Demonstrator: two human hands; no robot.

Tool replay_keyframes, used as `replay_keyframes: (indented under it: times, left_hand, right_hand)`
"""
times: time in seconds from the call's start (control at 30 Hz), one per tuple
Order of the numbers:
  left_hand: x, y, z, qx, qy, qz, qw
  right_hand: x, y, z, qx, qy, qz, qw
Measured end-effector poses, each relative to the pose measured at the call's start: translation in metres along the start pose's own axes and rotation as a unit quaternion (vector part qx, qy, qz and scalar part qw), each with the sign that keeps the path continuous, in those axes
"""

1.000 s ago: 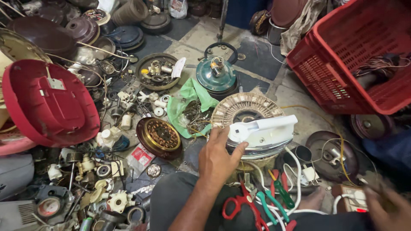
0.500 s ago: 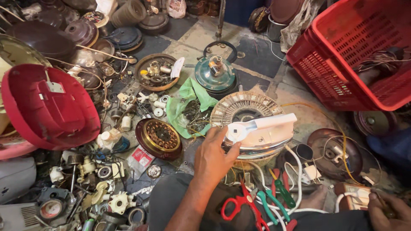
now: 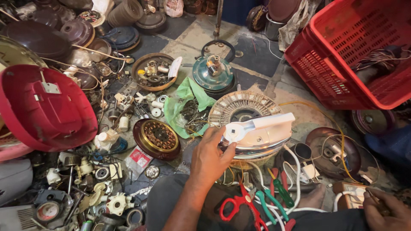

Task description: The person is repairing a white electric iron by connecting wires to its internal components. They use a screwdriver to adjust connections and test the appliance with a power cord.

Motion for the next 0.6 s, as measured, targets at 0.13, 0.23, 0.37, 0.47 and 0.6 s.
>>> replay_keyframes:
  times: [0.13, 0.23, 0.37, 0.47, 0.6]
  left_hand:
    - [0.002, 0.001, 0.001, 0.001, 0.007, 0.0, 1.0]
    - [0.014, 0.005, 0.002, 0.033, -0.042, 0.015, 0.998]
    - [0.004, -0.003, -0.001, -0.024, 0.081, -0.006, 0.996]
    - [0.012, 0.001, -0.006, -0.013, 0.033, -0.01, 0.999]
    - [0.018, 0.009, -0.01, -0.007, -0.036, -0.038, 0.999]
  right_hand:
    - [-0.003, 0.001, 0.0, -0.003, 0.012, -0.003, 1.0]
    - [-0.003, 0.002, 0.0, -0.002, 0.014, -0.009, 1.0]
    - [-0.002, 0.001, 0.0, -0.004, 0.005, -0.028, 1.0]
    - [-0.002, 0.003, 0.0, 0.0, 0.015, -0.038, 0.999]
    - [-0.002, 0.003, 0.002, 0.007, 0.027, -0.028, 0.999]
Point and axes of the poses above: each hand's wrist, its own z-axis away from the middle knuckle, its own y-axis out of the palm, x = y × z, the point moved 7 cm from there along -z, towards the middle knuckle, and after that the axes turned 3 degrees about -x, right-handed, at the moved point
